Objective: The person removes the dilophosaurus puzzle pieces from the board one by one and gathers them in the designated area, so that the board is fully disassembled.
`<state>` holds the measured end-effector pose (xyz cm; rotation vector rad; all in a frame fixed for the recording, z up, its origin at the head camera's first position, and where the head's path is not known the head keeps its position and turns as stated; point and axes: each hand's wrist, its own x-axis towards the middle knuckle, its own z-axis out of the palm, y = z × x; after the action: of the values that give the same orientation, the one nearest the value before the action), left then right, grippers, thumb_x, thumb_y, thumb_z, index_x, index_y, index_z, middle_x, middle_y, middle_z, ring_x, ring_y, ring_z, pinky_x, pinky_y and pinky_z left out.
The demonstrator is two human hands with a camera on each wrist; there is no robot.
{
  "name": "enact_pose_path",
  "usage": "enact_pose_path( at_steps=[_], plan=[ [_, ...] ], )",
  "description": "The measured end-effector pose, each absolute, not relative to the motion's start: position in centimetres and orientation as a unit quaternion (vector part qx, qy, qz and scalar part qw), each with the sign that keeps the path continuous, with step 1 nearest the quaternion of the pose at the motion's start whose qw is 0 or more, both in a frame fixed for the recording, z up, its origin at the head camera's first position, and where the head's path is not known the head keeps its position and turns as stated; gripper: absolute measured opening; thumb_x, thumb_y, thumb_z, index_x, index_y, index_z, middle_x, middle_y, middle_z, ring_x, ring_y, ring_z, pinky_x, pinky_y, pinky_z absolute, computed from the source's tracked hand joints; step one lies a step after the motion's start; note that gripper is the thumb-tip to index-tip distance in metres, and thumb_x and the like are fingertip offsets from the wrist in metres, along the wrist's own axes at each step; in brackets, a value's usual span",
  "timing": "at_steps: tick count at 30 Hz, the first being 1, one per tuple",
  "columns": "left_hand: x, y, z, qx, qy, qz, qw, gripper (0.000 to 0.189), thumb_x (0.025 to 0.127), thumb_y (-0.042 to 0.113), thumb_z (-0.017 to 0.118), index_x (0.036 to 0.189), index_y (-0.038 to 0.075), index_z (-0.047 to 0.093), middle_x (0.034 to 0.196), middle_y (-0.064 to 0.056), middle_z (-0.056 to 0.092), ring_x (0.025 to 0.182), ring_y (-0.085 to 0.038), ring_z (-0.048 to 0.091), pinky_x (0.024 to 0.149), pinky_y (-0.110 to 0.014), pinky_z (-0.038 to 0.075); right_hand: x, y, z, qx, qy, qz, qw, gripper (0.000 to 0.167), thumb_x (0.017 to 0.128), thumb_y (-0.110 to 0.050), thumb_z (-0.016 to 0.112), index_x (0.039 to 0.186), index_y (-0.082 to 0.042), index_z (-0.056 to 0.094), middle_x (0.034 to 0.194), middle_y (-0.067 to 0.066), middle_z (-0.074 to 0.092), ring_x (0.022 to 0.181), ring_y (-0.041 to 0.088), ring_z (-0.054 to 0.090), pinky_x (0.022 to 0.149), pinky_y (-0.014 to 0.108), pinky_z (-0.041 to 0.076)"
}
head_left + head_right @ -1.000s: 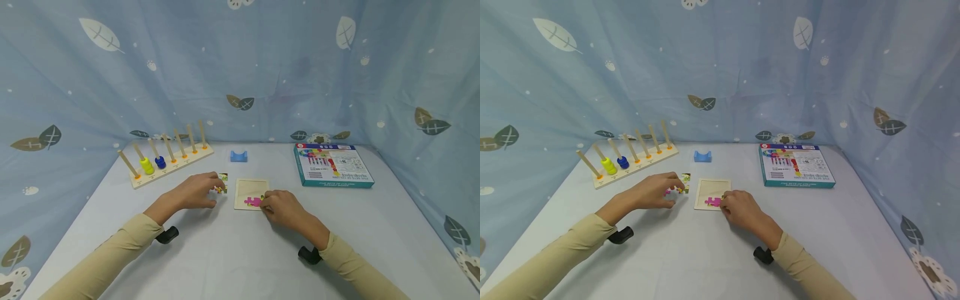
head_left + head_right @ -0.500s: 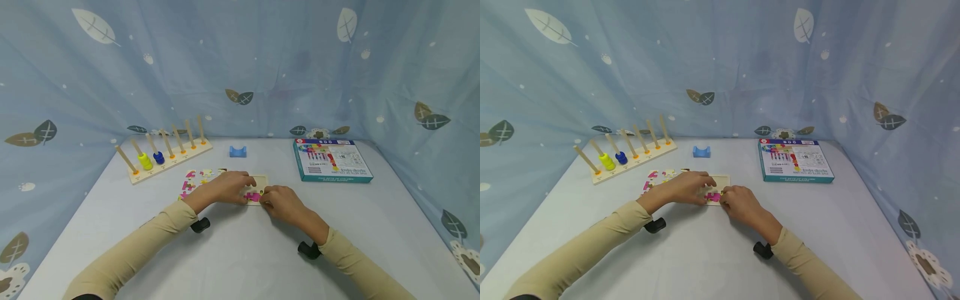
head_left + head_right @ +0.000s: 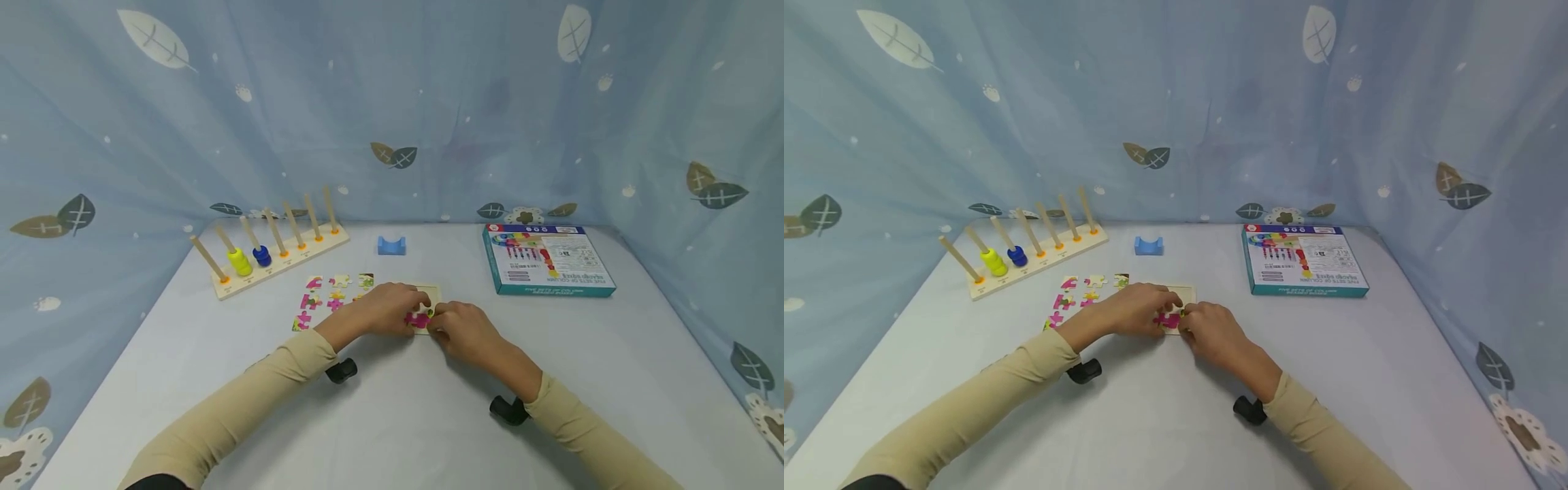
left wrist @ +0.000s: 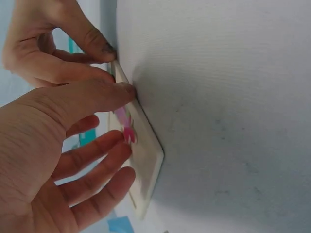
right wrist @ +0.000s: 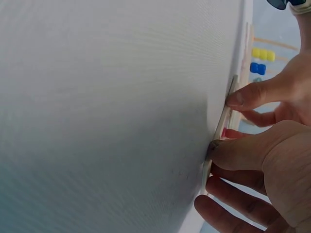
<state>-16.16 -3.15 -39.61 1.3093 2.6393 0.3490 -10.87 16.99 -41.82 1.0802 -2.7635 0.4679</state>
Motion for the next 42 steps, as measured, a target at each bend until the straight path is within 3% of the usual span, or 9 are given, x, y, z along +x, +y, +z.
enact_pose_path(
  at_steps=[5, 16, 29, 42],
  plan=[
    [-16.36, -2.98, -39.28, 0.426, 0.893, 0.109, 0.097, 0.043, 0.080, 0.018, 0.081, 0.120, 0.010, 0.067, 0.094, 0.001, 0.065, 0.082, -0.011, 0.057, 0.072, -0.028, 0.047, -11.04, 17.00, -41.59, 0.363, -0.916, 0.154, 0.074, 0.010, 0.079, -0.008, 0.084, 0.087, -0.012, 0.081, 0.084, -0.001, 0.068, 0.075, 0.016, 0.062, 0.068, 0.030, 0.053],
    [-16.27, -3.04, -39.42, 0.440, 0.888, 0.110, 0.076, 0.029, 0.078, 0.022, 0.085, 0.104, 0.015, 0.073, 0.092, 0.004, 0.061, 0.081, -0.010, 0.055, 0.070, -0.027, 0.047, -10.83, 16.85, -41.64, 0.359, -0.918, 0.147, 0.076, 0.009, 0.080, -0.009, 0.083, 0.088, -0.012, 0.081, 0.083, -0.002, 0.067, 0.072, 0.014, 0.060, 0.066, 0.030, 0.052],
    [-16.54, -3.70, -39.51, 0.445, 0.883, 0.130, 0.068, 0.027, 0.083, 0.024, 0.081, 0.108, 0.015, 0.075, 0.096, 0.004, 0.064, 0.085, -0.009, 0.058, 0.074, -0.027, 0.049, -11.01, 16.88, -41.57, 0.361, -0.917, 0.149, 0.085, 0.010, 0.079, -0.007, 0.083, 0.088, -0.011, 0.080, 0.083, -0.001, 0.068, 0.071, 0.015, 0.060, 0.065, 0.030, 0.052],
    [-16.12, -3.72, -39.51, 0.442, 0.888, 0.121, 0.044, 0.030, 0.082, 0.023, 0.081, 0.109, 0.014, 0.072, 0.099, 0.003, 0.063, 0.086, -0.011, 0.057, 0.074, -0.028, 0.049, -10.83, 16.92, -41.80, 0.359, -0.918, 0.144, 0.085, 0.009, 0.080, -0.006, 0.082, 0.086, -0.012, 0.080, 0.080, -0.002, 0.066, 0.070, 0.014, 0.059, 0.063, 0.029, 0.051]
  ],
)
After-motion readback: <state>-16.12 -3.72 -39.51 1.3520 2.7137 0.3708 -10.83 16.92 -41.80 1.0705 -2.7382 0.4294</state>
